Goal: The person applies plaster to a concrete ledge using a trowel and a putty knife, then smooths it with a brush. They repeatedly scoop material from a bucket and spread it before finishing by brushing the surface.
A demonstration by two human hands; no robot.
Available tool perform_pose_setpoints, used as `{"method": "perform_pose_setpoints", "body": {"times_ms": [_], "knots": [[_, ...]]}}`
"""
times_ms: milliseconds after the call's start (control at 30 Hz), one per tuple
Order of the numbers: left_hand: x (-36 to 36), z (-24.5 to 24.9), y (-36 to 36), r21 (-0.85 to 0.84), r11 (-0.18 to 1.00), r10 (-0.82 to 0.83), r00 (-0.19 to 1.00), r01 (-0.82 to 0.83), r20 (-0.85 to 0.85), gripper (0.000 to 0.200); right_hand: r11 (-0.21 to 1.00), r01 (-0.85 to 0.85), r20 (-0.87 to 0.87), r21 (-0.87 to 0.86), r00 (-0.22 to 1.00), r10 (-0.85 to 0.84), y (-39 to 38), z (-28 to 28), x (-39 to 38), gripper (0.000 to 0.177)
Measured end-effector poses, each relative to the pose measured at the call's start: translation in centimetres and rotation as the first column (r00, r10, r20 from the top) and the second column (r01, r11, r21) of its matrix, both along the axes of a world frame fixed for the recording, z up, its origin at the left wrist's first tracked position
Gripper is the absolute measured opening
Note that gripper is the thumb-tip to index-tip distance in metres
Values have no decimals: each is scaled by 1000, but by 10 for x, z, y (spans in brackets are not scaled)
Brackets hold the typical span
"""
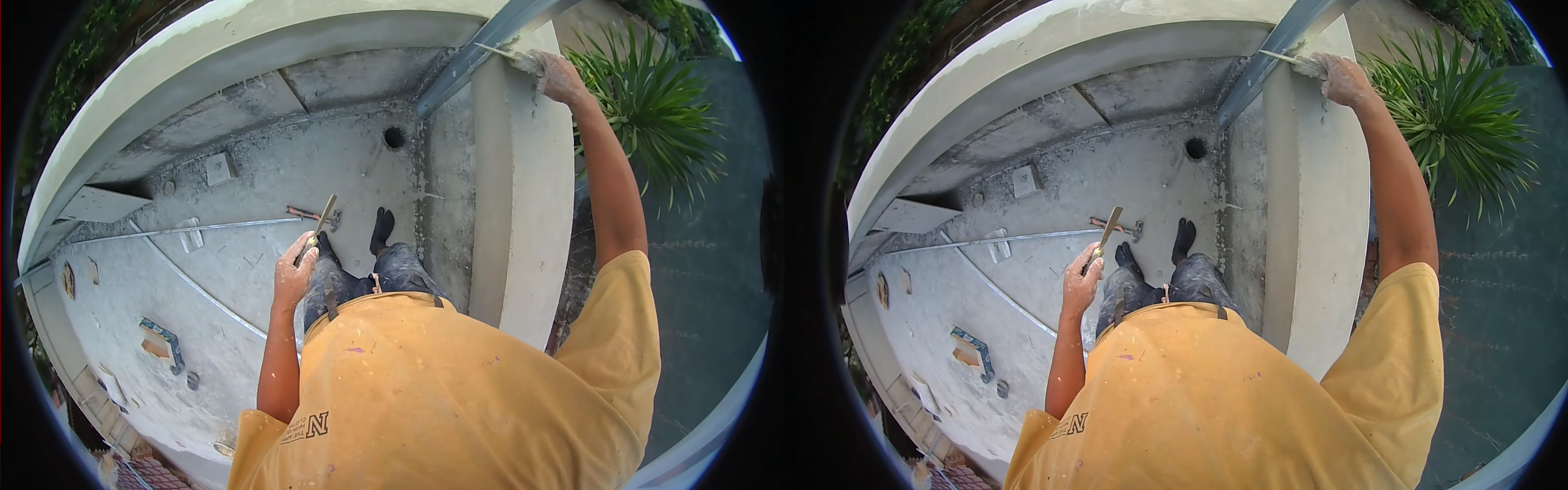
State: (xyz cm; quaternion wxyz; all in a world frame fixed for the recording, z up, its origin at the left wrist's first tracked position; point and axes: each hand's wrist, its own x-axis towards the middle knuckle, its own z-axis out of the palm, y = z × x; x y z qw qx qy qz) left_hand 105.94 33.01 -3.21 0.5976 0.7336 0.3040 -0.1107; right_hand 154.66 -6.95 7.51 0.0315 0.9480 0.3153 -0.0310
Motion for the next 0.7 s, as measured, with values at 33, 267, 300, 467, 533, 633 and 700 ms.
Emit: {"method": "perform_pose_setpoints", "body": {"times_ms": [33,267,300,467,533,633,700], "knots": [[-1,2,-1,-23,1000,9,1000,-9,-26,38,1000,17,-11,-6,1000,-17,-1,0,-5,49],[-6,-13,-11,1,997,-75,994,75,82,37,987,141,-102,-82,983,-149,-16,18,-105,45],[-2,-7,-11,-22,996,-87,994,89,64,37,983,162,-123,-84,977,-172,-21,17,-120,44],[7,-12,-1,-35,987,-153,983,157,103,37,973,219,-175,-69,958,-227,-48,25,-204,43],[8,-14,3,-26,985,-165,977,169,133,38,968,245,-170,-61,953,-252,-54,30,-206,43],[5,-28,7,74,977,-211,955,199,210,37,962,274,-114,-7,955,-273,-51,32,-184,44],[8,-18,5,42,978,-210,964,206,162,37,960,279,-68,-15,958,-280,-33,27,-157,45]]}}
